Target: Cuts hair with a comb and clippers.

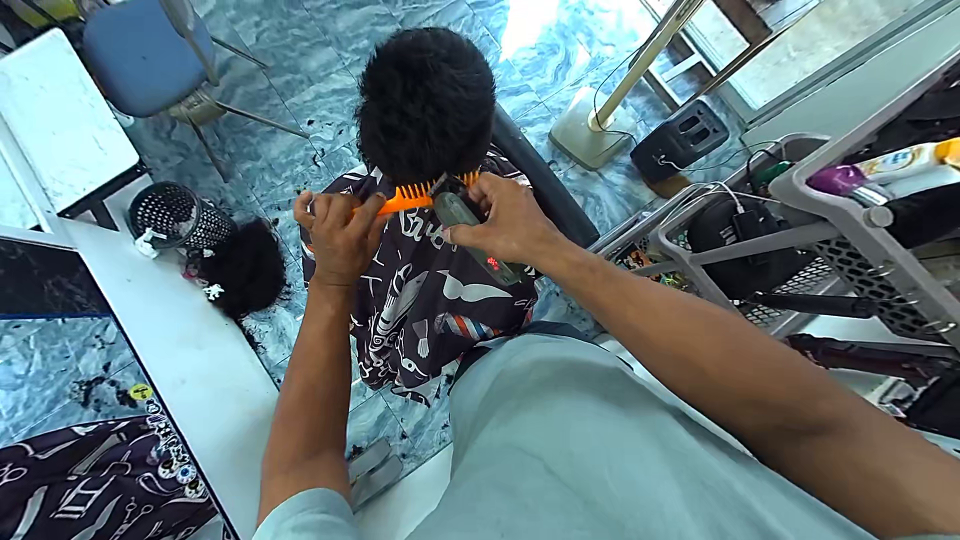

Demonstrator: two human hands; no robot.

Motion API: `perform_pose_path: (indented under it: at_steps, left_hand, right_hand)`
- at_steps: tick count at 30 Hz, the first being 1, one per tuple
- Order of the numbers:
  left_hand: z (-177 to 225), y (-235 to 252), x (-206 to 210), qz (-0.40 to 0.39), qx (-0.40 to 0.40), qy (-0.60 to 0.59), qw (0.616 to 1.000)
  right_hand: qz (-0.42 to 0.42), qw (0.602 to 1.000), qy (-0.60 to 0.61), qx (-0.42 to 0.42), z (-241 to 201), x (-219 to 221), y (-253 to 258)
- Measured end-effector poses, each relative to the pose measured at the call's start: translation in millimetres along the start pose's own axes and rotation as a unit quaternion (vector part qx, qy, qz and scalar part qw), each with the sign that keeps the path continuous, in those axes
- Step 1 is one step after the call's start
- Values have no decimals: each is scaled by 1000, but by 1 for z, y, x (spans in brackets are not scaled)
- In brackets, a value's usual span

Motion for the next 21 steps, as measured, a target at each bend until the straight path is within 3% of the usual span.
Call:
perform_pose_path:
  at_steps: [3, 8, 14, 16, 19, 21]
  left_hand:
    - [5, -14, 5, -123, 38, -56, 990]
    - [3, -10, 4, -20, -26, -3, 999]
    - [-1, 2, 0, 62, -12, 48, 997]
    - [0, 2, -1, 48, -7, 40, 998]
    - [6, -6, -1, -58, 28, -7, 998]
    - [6, -15, 5, -73, 28, -18, 997]
  right_hand:
    - [-1, 999, -4, 40, 15, -4, -4]
    - [12, 998, -24, 48, 15, -4, 1]
    - [23, 1000, -11, 7, 2, -3, 5]
    - [15, 1000, 2, -4, -4, -2, 6]
    - [0, 1000, 0, 1, 2, -2, 5]
    - [-2, 1000, -12, 15, 11, -4, 3]
Point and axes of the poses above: each hand's wrist, its own y-axis towards the middle knuckle, its own x-axis out of the palm, z = x × y, the point moved 1 cm from there along y, towards the middle knuckle, and after that the axes turned 12 degrees about x, right-handed, at the moved point
